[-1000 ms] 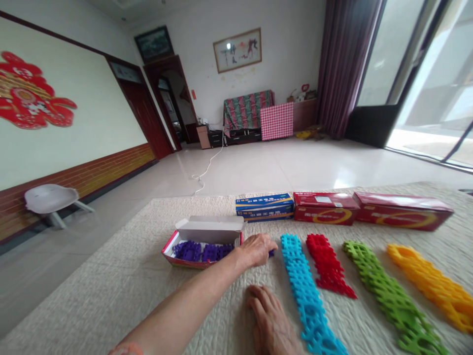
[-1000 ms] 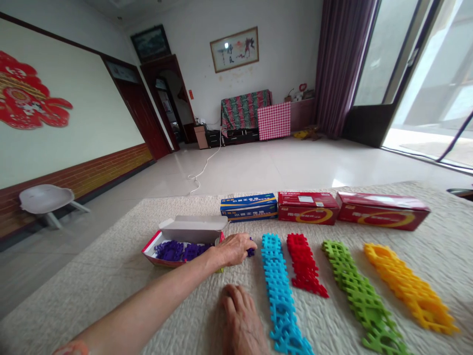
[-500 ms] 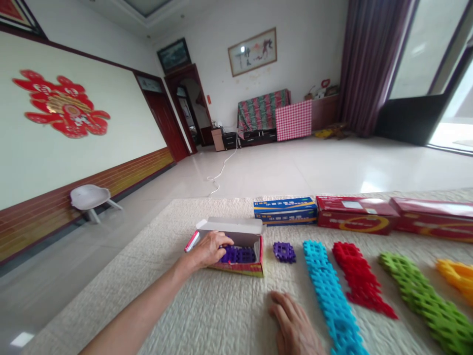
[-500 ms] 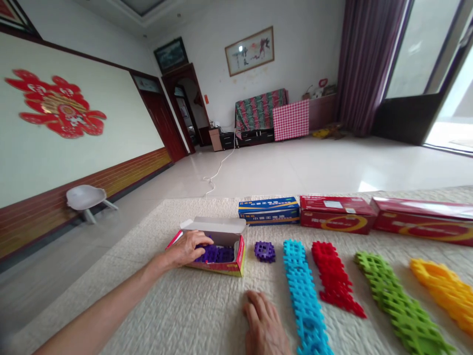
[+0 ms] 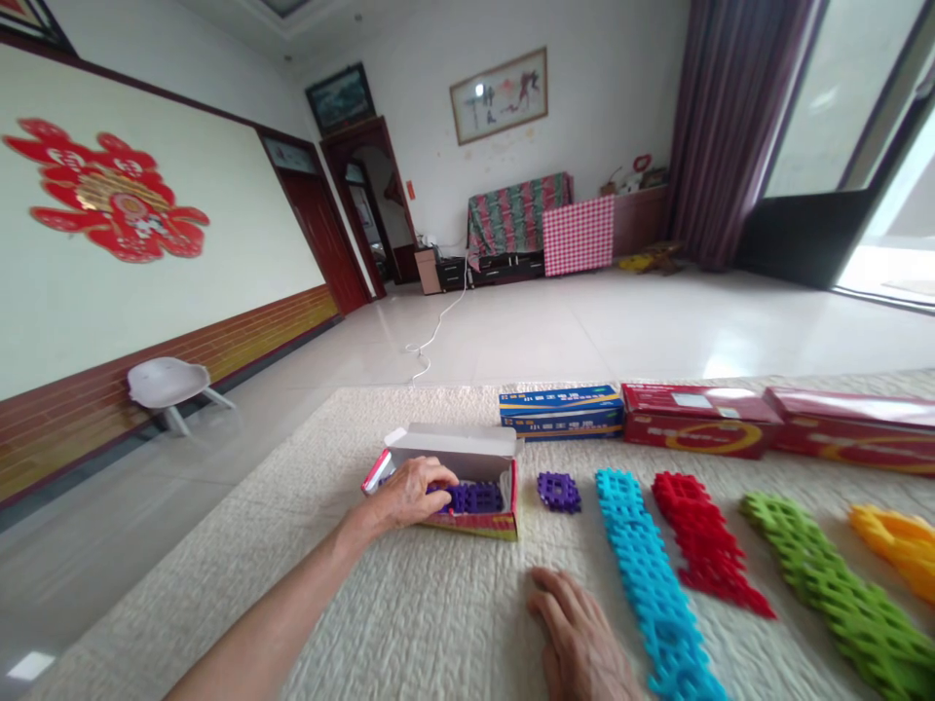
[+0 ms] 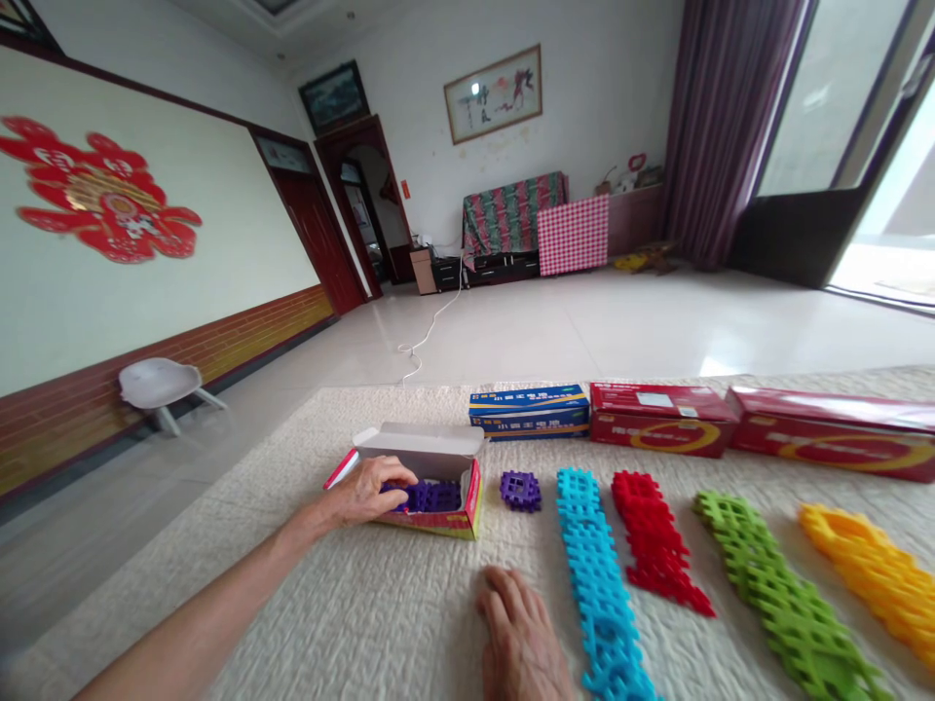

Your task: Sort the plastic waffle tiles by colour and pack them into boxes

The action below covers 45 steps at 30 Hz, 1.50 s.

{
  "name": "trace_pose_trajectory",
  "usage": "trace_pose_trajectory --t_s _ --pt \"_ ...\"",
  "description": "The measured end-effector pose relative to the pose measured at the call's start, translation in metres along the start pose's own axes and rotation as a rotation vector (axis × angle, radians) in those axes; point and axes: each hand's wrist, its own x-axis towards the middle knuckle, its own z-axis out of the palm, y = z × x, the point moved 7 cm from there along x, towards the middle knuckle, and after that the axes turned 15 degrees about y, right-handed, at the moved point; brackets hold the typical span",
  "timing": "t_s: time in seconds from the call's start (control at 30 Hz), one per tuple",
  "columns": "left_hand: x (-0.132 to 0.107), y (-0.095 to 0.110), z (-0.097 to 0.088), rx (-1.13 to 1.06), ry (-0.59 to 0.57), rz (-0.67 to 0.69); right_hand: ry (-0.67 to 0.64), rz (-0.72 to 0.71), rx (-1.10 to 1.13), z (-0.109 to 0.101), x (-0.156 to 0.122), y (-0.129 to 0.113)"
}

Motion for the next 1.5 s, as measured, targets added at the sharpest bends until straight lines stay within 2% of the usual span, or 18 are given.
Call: trace_pose_trajectory --t_s 0.07,0.17,0.33,0.5,0.67,0.8,0.93,1.0,1.07,1.17,1.27,1.4,1.5 --pt "-0.010 0.004 -0.001 -0.010 0.012 -0.003 -0.004 0.006 0.001 -0.003 0.001 0.000" --pt "-0.027 0.008 0.007 0.003 -0.001 0.049 -0.039 -0.007 0.006 -0.007 0.004 0.001" --pt "-0.044 -0.004 0.021 0.063 0.070 0.061 -0.145 0.033 -0.038 -0.009 0.010 -0.002" --pt "-0.046 -0.020 0.020 0.058 0.102 0.041 -0.149 0.141 -0.098 -0.012 0.012 -0.007" --pt "-0.044 -0.027 0.021 0.064 0.086 0.015 -0.155 0.118 -0.090 -0.016 0.011 -0.013" --pt "-0.043 -0.023 0.018 0.058 0.051 -0.006 -0.159 0.106 -0.157 -0.014 0.011 -0.010" --pt "-0.037 0.003 -0.001 0.041 0.096 0.016 -0.150 0.106 -0.227 -0.005 0.013 0.007" --pt "-0.027 0.028 -0.009 0.006 0.135 0.066 -0.126 0.138 -0.261 -0.002 0.013 0.016" --pt "-0.012 0.059 -0.008 -0.038 0.135 0.151 -0.113 0.156 -0.282 0.000 0.012 0.021" --pt "0.018 0.102 0.015 0.000 0.026 0.262 -0.109 0.153 -0.289 0.000 0.005 0.021" --pt "0.048 0.128 0.047 0.014 -0.049 0.276 -0.104 0.131 -0.275 -0.002 -0.001 0.017" --pt "0.073 0.136 0.086 0.081 -0.141 0.238 -0.078 0.135 -0.265 -0.004 -0.003 0.017" --pt "0.080 0.132 0.101 0.133 -0.189 0.193 -0.072 0.143 -0.267 -0.005 -0.002 0.016"
